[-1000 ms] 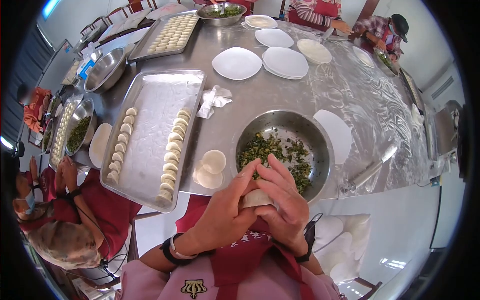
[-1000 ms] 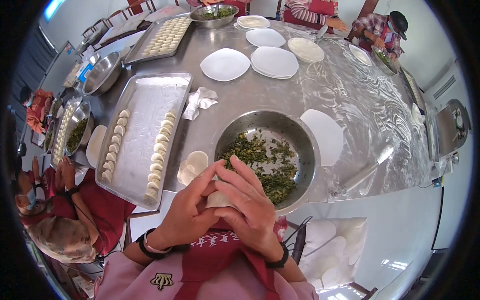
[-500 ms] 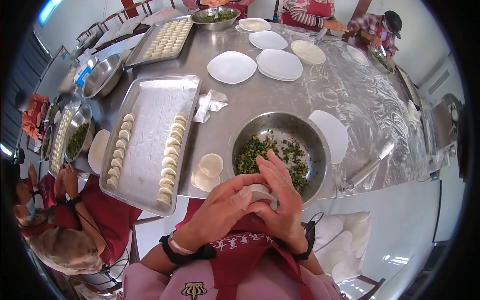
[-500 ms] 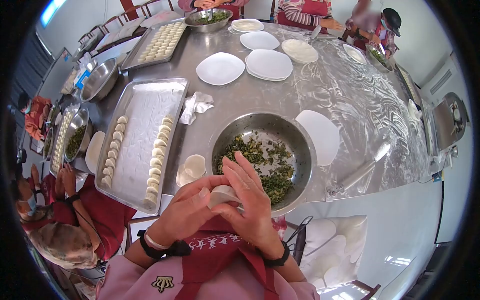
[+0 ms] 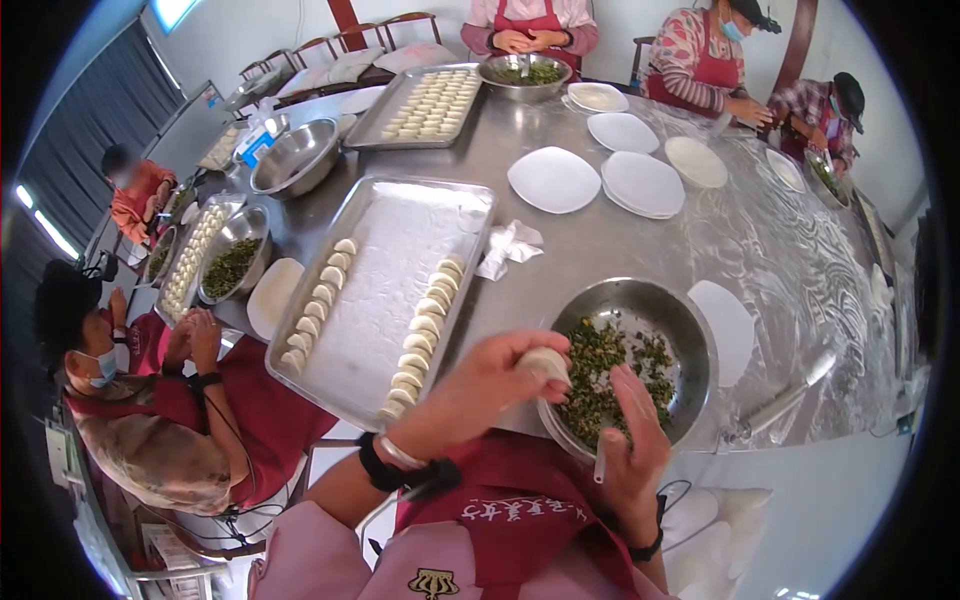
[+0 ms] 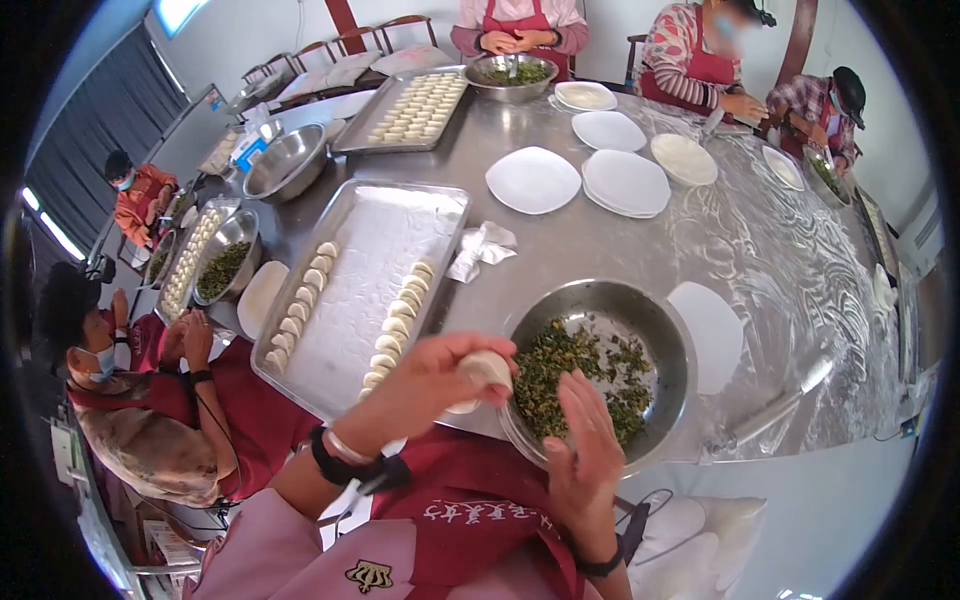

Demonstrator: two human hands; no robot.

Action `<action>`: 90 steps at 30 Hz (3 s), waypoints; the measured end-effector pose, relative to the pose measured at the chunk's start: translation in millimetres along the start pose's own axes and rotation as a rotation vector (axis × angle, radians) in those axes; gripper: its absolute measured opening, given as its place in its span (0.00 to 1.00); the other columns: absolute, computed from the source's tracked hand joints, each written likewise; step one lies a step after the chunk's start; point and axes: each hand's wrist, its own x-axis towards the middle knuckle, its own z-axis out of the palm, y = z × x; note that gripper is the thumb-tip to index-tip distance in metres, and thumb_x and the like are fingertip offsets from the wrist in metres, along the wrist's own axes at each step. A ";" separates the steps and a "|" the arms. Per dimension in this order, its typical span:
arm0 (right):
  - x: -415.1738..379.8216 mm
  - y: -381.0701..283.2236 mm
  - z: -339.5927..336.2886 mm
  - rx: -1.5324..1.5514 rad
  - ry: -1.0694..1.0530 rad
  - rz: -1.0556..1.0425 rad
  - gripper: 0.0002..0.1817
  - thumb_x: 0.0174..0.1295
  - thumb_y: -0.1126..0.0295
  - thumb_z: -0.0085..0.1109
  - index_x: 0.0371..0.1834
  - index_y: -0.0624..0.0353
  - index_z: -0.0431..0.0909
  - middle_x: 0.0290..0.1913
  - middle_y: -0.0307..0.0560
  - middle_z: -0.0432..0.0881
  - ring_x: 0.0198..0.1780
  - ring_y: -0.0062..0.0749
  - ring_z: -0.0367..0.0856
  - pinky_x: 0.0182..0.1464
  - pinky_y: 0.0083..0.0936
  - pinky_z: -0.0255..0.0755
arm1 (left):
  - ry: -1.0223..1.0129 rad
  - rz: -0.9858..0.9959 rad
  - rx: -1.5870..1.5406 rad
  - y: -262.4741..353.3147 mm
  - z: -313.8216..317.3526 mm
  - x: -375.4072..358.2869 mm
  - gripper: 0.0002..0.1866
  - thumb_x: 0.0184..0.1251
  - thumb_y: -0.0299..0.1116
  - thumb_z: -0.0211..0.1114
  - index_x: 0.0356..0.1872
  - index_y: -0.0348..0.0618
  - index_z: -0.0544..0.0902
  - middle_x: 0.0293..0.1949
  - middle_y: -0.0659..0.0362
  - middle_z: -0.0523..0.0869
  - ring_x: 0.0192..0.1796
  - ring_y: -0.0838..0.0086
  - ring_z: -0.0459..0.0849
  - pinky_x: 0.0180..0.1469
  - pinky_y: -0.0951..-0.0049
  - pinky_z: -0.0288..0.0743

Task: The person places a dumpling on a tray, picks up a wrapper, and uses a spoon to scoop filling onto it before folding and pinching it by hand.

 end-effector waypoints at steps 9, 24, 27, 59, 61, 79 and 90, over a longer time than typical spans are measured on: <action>-27.7 5.9 -17.8 0.002 -0.053 0.206 0.18 0.56 0.83 0.59 0.51 0.67 0.84 0.53 0.59 0.87 0.56 0.50 0.87 0.59 0.35 0.78 | 0.354 0.150 0.398 38.2 -150.8 58.3 0.18 0.66 0.20 0.62 0.57 0.30 0.81 0.43 0.56 0.87 0.45 0.74 0.86 0.52 0.72 0.84; -49.0 8.0 -11.6 -0.092 -0.023 0.334 0.17 0.54 0.84 0.54 0.46 0.68 0.84 0.48 0.59 0.88 0.52 0.48 0.89 0.58 0.33 0.80 | 0.335 0.102 0.824 -7.6 -269.9 148.6 0.15 0.60 0.19 0.62 0.48 0.33 0.87 0.35 0.61 0.86 0.35 0.81 0.81 0.38 0.79 0.77; -44.7 8.7 -5.2 -0.110 -0.094 0.325 0.15 0.55 0.84 0.57 0.46 0.67 0.85 0.48 0.59 0.88 0.52 0.48 0.88 0.57 0.34 0.80 | 0.369 0.091 0.900 -16.3 -269.1 159.6 0.17 0.58 0.18 0.62 0.48 0.34 0.87 0.34 0.62 0.86 0.34 0.82 0.79 0.37 0.79 0.75; -45.3 1.2 -0.3 -0.159 -0.118 0.263 0.14 0.56 0.81 0.62 0.47 0.66 0.84 0.48 0.58 0.88 0.50 0.53 0.87 0.54 0.38 0.80 | 0.261 0.265 1.422 -46.1 -270.4 166.8 0.20 0.57 0.20 0.59 0.51 0.44 0.86 0.52 0.49 0.88 0.56 0.53 0.84 0.62 0.60 0.76; -47.6 0.6 -3.7 -0.167 -0.096 0.259 0.14 0.57 0.83 0.61 0.47 0.65 0.84 0.48 0.58 0.87 0.49 0.54 0.87 0.53 0.40 0.80 | 0.381 0.389 1.431 -42.3 -264.2 159.3 0.19 0.59 0.20 0.61 0.51 0.42 0.86 0.53 0.47 0.87 0.57 0.52 0.84 0.63 0.61 0.76; -61.8 34.2 -22.3 -0.213 -0.274 0.054 0.17 0.56 0.80 0.58 0.50 0.59 0.83 0.54 0.51 0.85 0.58 0.50 0.82 0.61 0.42 0.76 | 0.630 0.421 1.196 -126.1 -55.6 29.7 0.15 0.61 0.21 0.62 0.50 0.38 0.85 0.54 0.49 0.85 0.55 0.53 0.84 0.57 0.62 0.79; -69.6 39.1 -16.0 -0.305 -0.256 0.032 0.15 0.54 0.78 0.63 0.46 0.57 0.84 0.53 0.48 0.84 0.57 0.47 0.83 0.59 0.42 0.77 | 0.604 0.289 1.511 -134.6 -75.2 68.0 0.04 0.56 0.23 0.63 0.30 0.43 0.85 0.35 0.55 0.82 0.46 0.56 0.81 0.49 0.59 0.77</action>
